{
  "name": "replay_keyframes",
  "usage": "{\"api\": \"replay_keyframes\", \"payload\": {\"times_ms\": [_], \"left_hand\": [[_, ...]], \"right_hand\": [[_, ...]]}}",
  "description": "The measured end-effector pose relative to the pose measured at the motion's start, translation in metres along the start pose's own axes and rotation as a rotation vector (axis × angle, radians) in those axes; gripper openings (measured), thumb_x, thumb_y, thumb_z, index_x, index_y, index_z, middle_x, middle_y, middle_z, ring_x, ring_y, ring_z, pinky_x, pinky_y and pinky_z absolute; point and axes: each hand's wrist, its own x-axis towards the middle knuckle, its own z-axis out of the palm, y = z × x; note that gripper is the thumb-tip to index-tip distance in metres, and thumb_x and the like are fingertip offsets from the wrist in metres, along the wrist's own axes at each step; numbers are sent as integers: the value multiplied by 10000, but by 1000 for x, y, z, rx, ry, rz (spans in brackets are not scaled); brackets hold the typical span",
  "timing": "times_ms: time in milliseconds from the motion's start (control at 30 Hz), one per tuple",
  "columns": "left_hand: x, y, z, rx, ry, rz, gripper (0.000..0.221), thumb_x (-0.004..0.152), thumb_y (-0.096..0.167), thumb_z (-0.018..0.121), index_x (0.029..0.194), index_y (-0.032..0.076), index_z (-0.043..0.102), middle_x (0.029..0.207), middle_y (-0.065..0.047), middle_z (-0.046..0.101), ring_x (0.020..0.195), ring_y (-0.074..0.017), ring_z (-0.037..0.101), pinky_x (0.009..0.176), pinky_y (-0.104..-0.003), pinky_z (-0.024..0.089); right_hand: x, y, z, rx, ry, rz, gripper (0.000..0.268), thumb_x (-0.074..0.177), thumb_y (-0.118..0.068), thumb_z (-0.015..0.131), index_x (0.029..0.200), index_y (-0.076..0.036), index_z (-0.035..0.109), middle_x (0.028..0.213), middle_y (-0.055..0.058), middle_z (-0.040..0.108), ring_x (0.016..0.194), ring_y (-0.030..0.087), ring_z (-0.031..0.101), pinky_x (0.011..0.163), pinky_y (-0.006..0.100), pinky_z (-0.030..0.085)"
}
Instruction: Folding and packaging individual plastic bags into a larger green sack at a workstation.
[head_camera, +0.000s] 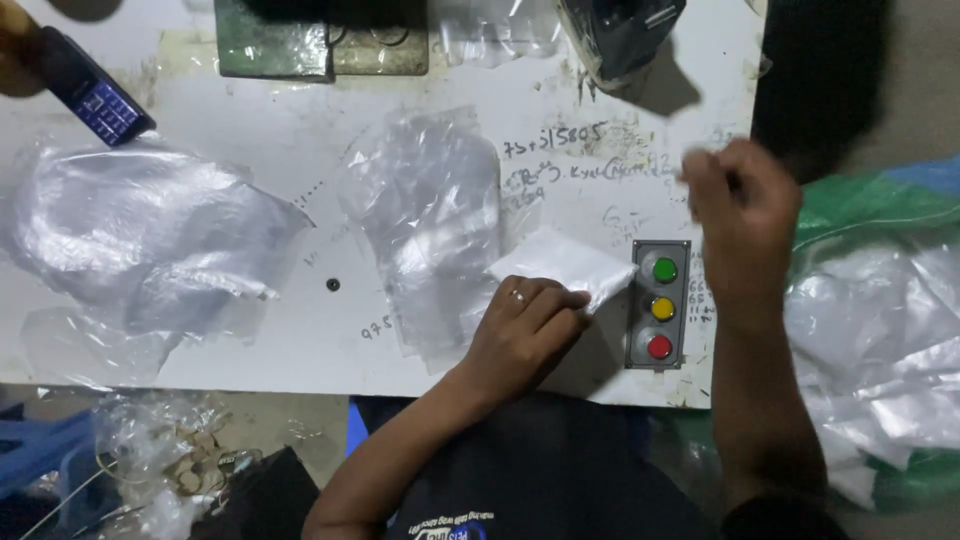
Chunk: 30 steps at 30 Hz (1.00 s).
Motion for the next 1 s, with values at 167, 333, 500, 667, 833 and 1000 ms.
{"api": "replay_keyframes", "payload": {"times_ms": [167,333,500,667,833,1000], "left_hand": [[-1,-3,17,98,17,3,145,983,37,706,869,47,618,968,-117,672,860,-282,628,689,-380,456],[10,16,16,-101,71,-223,182,900,17,739,803,80,598,916,-78,673,824,-279,671,618,-330,503],[10,32,11,-973,196,-751,170,905,89,814,972,8,681,963,-143,758,869,-212,729,695,-334,557],[-18,-2,-11,-327,232,-611,124,926,158,797,906,67,715,803,-86,729,674,-260,692,575,-337,529],[-45,-48,-43,441,256,-585,599,878,417,861,1184,-17,583,920,-143,557,834,-356,559,746,-464,469],[-47,-38,-54,458,188,-502,131,875,91,785,980,156,739,863,-22,629,760,-261,627,703,-380,502]], "right_hand": [[-59,-16,1,126,-302,172,253,1030,-163,612,821,-33,670,653,96,591,622,142,501,596,312,438],[-79,-9,-10,26,-337,376,230,986,-196,704,858,-15,767,550,102,609,494,113,510,492,293,431],[-112,-4,-13,227,-229,366,275,833,-134,854,981,2,666,857,51,700,831,144,657,828,348,561],[-166,101,-78,-376,506,266,255,1015,-95,890,1030,-29,644,910,119,677,790,207,676,689,334,515],[-188,162,-124,-964,476,-1,412,1080,117,938,1440,92,738,1347,281,718,1161,484,674,895,562,526],[-146,48,-11,-263,332,-89,341,1053,241,671,1366,168,558,1269,342,591,1136,487,635,938,540,520]]}}
